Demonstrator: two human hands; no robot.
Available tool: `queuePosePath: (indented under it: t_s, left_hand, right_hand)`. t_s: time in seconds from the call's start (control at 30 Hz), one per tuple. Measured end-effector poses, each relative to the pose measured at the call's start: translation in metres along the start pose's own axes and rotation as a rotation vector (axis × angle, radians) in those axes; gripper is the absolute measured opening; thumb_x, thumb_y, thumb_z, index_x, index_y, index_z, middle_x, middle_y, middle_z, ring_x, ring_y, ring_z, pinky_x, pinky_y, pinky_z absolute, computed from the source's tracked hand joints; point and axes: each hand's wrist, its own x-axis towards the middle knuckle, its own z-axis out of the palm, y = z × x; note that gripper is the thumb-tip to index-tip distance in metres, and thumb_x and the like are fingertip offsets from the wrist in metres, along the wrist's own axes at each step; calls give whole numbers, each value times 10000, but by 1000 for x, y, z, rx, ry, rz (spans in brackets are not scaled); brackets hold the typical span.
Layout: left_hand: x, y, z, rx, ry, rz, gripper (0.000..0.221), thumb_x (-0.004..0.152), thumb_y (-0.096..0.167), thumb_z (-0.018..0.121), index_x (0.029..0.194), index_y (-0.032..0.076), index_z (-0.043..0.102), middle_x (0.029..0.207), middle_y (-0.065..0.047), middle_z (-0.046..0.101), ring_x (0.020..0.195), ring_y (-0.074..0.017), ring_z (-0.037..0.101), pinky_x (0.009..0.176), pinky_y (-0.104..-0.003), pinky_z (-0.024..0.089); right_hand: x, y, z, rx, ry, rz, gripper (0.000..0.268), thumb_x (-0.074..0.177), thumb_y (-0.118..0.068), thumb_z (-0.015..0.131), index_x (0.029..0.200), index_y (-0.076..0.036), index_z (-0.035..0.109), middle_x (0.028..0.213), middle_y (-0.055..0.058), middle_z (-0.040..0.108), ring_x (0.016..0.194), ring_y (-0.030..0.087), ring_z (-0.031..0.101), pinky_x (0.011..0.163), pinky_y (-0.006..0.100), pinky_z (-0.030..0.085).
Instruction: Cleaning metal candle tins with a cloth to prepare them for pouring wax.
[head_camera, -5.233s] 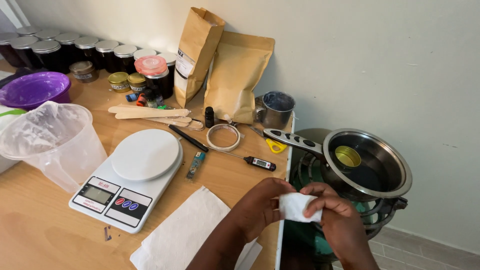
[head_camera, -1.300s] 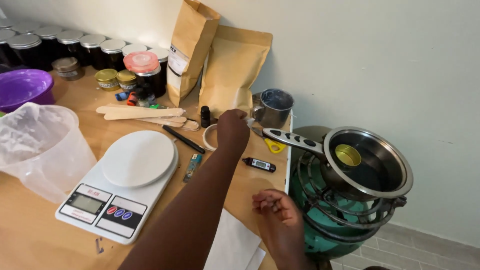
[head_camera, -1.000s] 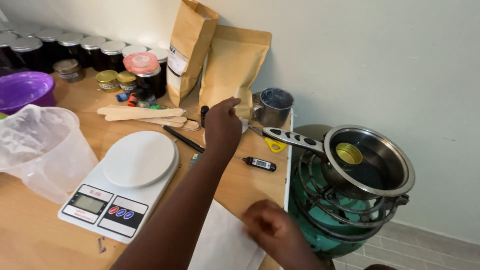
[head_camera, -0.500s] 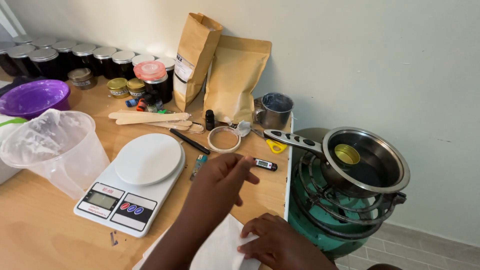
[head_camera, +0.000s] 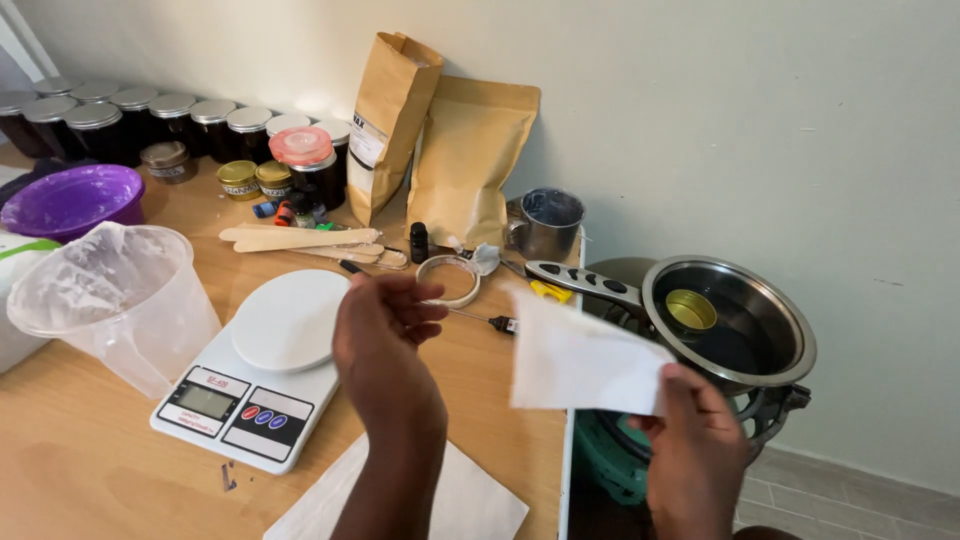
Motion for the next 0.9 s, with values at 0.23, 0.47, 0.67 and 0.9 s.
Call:
queuePosePath:
  t_s: [0.23,0.47,0.67,0.9]
  left_hand:
    - [-16,-89,-70,1977,-725,82,674,837,659,508,1209,105,407,1249,-162,443,1214,-353,394,977,-557,352]
    - [9,-180,-191,2291,-752,637,701,834,588,378,1385,188,214,1506,-90,121,1315,-291,230,972,-645,277]
    - [-18,-69,-66,1488,-1146,-72,751,890,569,491,1449,129,250,1527,-75,215,1420,-221,182,1089,-454,210]
    - [-11,-121,0,-279,-185,-916,564,923,412,329,1346,85,507,1457,-102,484,1387,-274,378,1093,-459,280]
  right_hand:
    - [19,2,-14,45,58,-49,237,907,-219,619,985,4,634,1007,146,643,879,274,599,521,365,498]
    - [10,-5,-11,-79,109,-139,217,927,-223,612,1034,-43,668,958,45,653,873,157,592,700,320,524]
    - [-10,-1,-13,-153,20,-330,200,928,-170,604,1049,-23,668,929,84,682,837,150,621,720,296,517]
    - [-28,4,-18,-161,-706,-1064,316,910,-289,480,801,-65,674,1005,138,725,933,226,727,827,304,557]
